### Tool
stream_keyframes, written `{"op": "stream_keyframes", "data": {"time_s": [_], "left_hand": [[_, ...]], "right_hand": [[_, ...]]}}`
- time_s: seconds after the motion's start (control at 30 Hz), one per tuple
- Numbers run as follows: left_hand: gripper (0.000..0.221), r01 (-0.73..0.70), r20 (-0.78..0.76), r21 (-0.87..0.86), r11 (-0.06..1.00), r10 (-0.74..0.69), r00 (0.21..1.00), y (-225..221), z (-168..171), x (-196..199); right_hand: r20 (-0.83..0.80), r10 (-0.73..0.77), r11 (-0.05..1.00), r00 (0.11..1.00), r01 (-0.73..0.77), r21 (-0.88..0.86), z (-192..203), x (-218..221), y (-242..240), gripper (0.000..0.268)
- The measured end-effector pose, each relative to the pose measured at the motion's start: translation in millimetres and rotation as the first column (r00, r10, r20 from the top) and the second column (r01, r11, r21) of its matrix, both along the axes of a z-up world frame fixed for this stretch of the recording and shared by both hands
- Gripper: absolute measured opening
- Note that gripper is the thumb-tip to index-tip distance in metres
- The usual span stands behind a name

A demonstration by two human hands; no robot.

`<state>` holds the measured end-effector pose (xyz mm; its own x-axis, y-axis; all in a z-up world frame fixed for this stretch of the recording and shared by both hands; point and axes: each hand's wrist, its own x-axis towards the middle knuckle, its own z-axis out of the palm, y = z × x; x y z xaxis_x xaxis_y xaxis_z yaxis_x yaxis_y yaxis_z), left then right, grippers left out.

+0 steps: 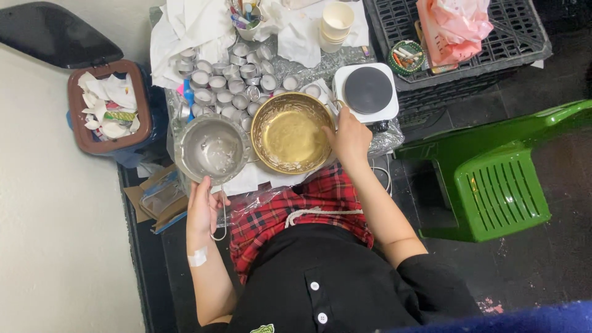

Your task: The recorder mixes various ingredients, including wax and powder, into a bowl for candle making.

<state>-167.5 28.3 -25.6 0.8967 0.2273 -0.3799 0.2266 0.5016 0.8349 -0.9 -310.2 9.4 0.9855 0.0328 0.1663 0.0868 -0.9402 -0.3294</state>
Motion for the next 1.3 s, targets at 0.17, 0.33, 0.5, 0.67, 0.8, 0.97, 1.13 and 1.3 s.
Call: {"op": "stream_keyframes", "data": {"time_s": [0.17,0.33,0.5,0.67,0.8,0.97,1.13,1.3], "left_hand": [[0.044,0.019,0.022,-0.054,0.998,-0.018,1.0,-4.9,-1.6,-1.8],[0.044,0.016,0.022,-0.067,0.998,-0.015,1.0,-3.8,7.9,-4.4],[0.042,-0.006,0.07,-0.069,0.998,0.01,0.998,5.0,1.5,-3.7],[0.04,-0.055,0.107,-0.081,0.995,0.063,0.992,7.0,12.4,5.3],[0.036,-0.011,0.032,-0.043,0.999,0.012,0.999,1.3,-18.3,18.6],[0.069,0.355,-0.149,0.059,0.933,-0.344,0.927,-49.6,9.6,50.8],[0.088,0.458,-0.163,0.023,0.889,-0.448,0.879,-88.6,-20.8,83.7],[0.085,0.514,-0.05,0.228,0.827,-0.517,0.854,-105.4,-37.6,109.2]], "right_hand": [[0.075,0.087,0.996,0.993,-0.085,-0.027,-19.8,5.6,5.8,0.056],[0.054,0.062,0.997,0.997,-0.059,-0.054,-47.8,14.2,-2.9,0.036],[0.087,0.074,0.997,0.993,-0.073,-0.009,-14.7,10.0,-9.4,0.025],[0.172,0.002,0.988,0.985,-0.029,0.153,41.9,1.9,-24.5,0.029],[0.206,-0.054,0.985,0.977,0.018,0.172,62.2,7.6,-65.7,0.024],[0.242,-0.108,0.969,0.964,0.047,0.244,87.0,20.1,-93.3,0.033],[0.234,-0.115,0.958,0.965,0.045,0.284,90.1,26.8,-87.7,0.037],[0.265,-0.036,0.974,0.964,-0.026,0.227,77.2,28.6,-59.6,0.035]]}}
